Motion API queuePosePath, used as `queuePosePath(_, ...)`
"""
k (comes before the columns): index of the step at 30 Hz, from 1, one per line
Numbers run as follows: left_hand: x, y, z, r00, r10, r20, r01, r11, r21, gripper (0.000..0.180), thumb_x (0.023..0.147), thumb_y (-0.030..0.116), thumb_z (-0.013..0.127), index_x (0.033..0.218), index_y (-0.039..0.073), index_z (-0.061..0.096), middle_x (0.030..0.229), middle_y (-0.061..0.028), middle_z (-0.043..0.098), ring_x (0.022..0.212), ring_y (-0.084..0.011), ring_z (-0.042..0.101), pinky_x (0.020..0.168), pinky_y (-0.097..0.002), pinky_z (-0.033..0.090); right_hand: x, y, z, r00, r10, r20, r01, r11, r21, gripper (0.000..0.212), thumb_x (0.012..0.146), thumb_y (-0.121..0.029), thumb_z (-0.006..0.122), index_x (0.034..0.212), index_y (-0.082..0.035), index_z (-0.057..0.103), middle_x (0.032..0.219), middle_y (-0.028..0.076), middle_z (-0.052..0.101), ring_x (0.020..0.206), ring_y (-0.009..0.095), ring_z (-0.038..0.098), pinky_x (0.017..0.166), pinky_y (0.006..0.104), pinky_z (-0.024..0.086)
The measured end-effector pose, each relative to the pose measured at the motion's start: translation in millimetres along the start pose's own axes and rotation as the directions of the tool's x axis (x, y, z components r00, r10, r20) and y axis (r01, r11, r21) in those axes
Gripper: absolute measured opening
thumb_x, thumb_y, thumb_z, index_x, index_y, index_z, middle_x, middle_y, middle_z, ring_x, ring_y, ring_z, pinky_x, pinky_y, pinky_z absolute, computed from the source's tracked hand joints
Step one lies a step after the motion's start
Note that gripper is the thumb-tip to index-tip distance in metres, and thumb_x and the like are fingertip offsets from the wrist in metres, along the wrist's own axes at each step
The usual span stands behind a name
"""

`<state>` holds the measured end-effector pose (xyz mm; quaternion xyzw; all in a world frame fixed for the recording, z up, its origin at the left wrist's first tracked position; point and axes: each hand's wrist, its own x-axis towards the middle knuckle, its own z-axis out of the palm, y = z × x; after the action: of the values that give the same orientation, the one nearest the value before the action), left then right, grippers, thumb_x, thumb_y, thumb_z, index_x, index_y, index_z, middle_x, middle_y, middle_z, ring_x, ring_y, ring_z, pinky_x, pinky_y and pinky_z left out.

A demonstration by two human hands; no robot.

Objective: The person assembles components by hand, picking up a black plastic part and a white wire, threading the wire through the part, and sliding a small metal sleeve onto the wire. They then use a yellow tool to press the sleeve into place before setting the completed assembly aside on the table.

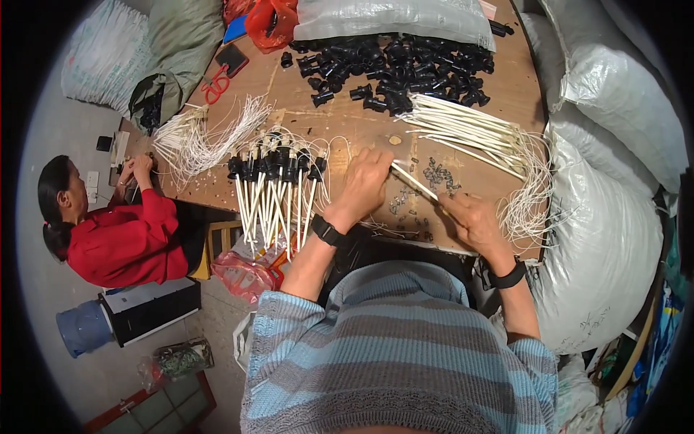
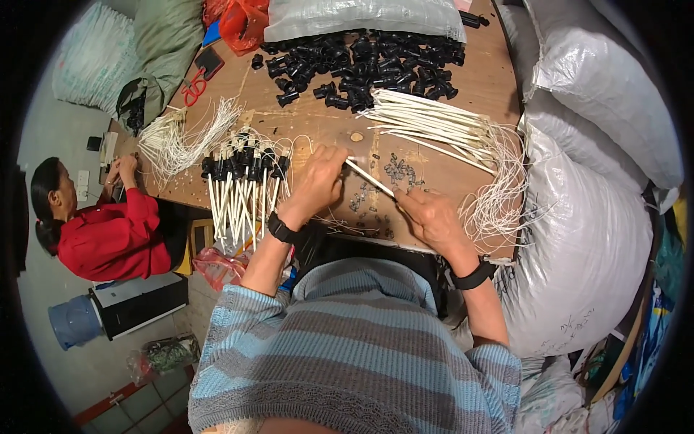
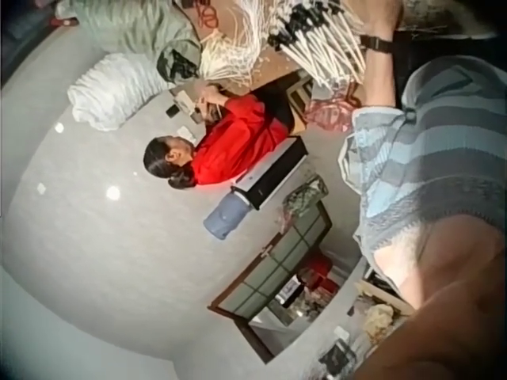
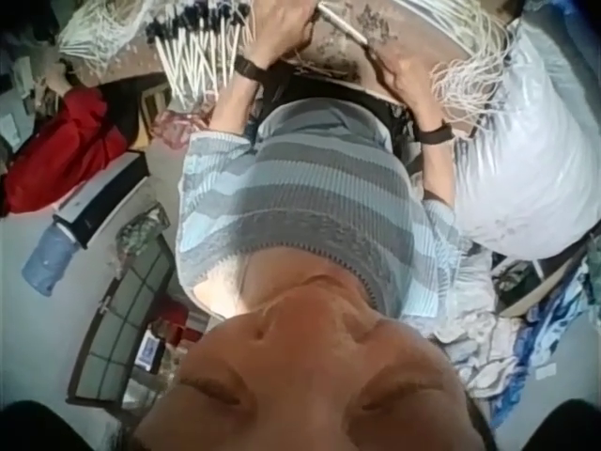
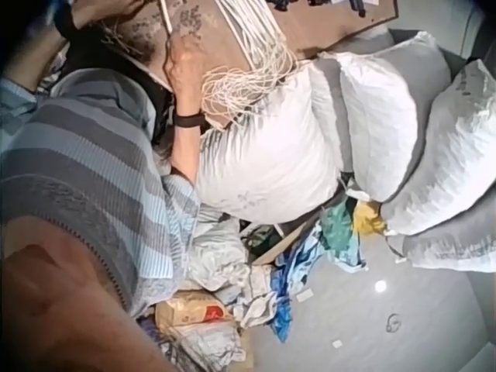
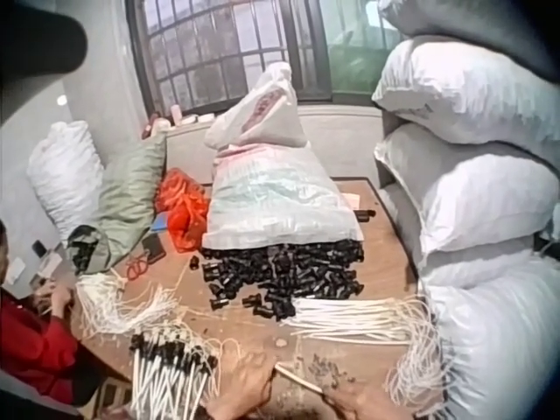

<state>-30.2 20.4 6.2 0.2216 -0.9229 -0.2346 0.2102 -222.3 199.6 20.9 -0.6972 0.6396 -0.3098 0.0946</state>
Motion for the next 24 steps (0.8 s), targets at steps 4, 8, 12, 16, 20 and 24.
queuePosePath(4,-4,-3,5,1.000,0.012,-0.006,-0.012,1.000,0.029,0.035,0.067,-0.013,0.052,0.099,0.000,0.054,0.089,-0.0172,0.055,0.089,-0.0392,0.050,0.079,-0.0432,0.043,-3,-4,0,0.997,-0.047,0.069,0.052,0.996,-0.073,0.030,0.081,-0.004,0.061,0.111,-0.004,0.062,0.072,0.011,0.051,0.063,0.031,0.056,0.058,0.0385,0.045)
queuePosePath(8,-6,7,19,0.999,0.048,-0.003,-0.047,0.999,0.013,0.025,0.070,-0.011,0.054,0.090,0.003,0.057,0.087,-0.0141,0.056,0.088,-0.0361,0.051,0.077,-0.0399,0.042,-2,-10,3,0.991,-0.057,0.124,0.072,0.990,-0.122,0.031,0.081,-0.005,0.061,0.112,-0.006,0.062,0.072,0.011,0.051,0.063,0.031,0.056,0.059,0.0390,0.045)
queuePosePath(12,-7,1,25,0.985,0.135,-0.109,-0.149,0.981,-0.128,0.025,0.070,-0.008,0.060,0.091,0.005,0.061,0.090,-0.0119,0.060,0.092,-0.0332,0.054,0.083,-0.0423,0.044,0,-7,-11,0.980,0.155,0.126,-0.135,0.978,-0.159,0.032,0.079,-0.010,0.066,0.111,-0.009,0.062,0.073,0.012,0.059,0.063,0.031,0.060,0.057,0.0413,0.047)
queuePosePath(16,-6,17,2,0.984,0.162,-0.076,-0.156,0.985,0.077,0.037,0.075,0.006,0.068,0.110,0.016,0.068,0.081,-0.0048,0.061,0.071,-0.0233,0.059,0.071,-0.0368,0.049,-5,7,-26,0.925,0.378,-0.020,-0.378,0.920,-0.103,0.044,0.077,-0.015,0.070,0.120,-0.011,0.061,0.081,0.015,0.067,0.068,0.035,0.065,0.060,0.0424,0.051)
queuePosePath(20,9,79,-5,0.944,0.326,0.052,-0.330,0.939,0.095,0.036,0.075,0.008,0.069,0.110,0.016,0.065,0.077,-0.0066,0.064,0.068,-0.0209,0.062,0.057,-0.0281,0.050,13,-6,-10,0.949,0.302,-0.088,-0.284,0.943,0.173,0.012,0.079,-0.004,0.065,0.091,-0.003,0.064,0.103,0.016,0.065,0.091,0.028,0.066,0.073,0.0350,0.052)
queuePosePath(24,-18,21,-3,0.967,-0.237,-0.096,0.236,0.971,-0.027,0.015,0.084,0.015,0.069,0.096,0.009,0.065,0.081,-0.0127,0.068,0.064,-0.0255,0.066,0.056,-0.0333,0.050,0,12,-33,0.838,0.545,0.006,-0.056,0.076,0.996,0.014,0.082,-0.001,0.066,0.073,-0.006,0.057,0.116,0.009,0.063,0.096,0.018,0.065,0.072,0.0272,0.054)
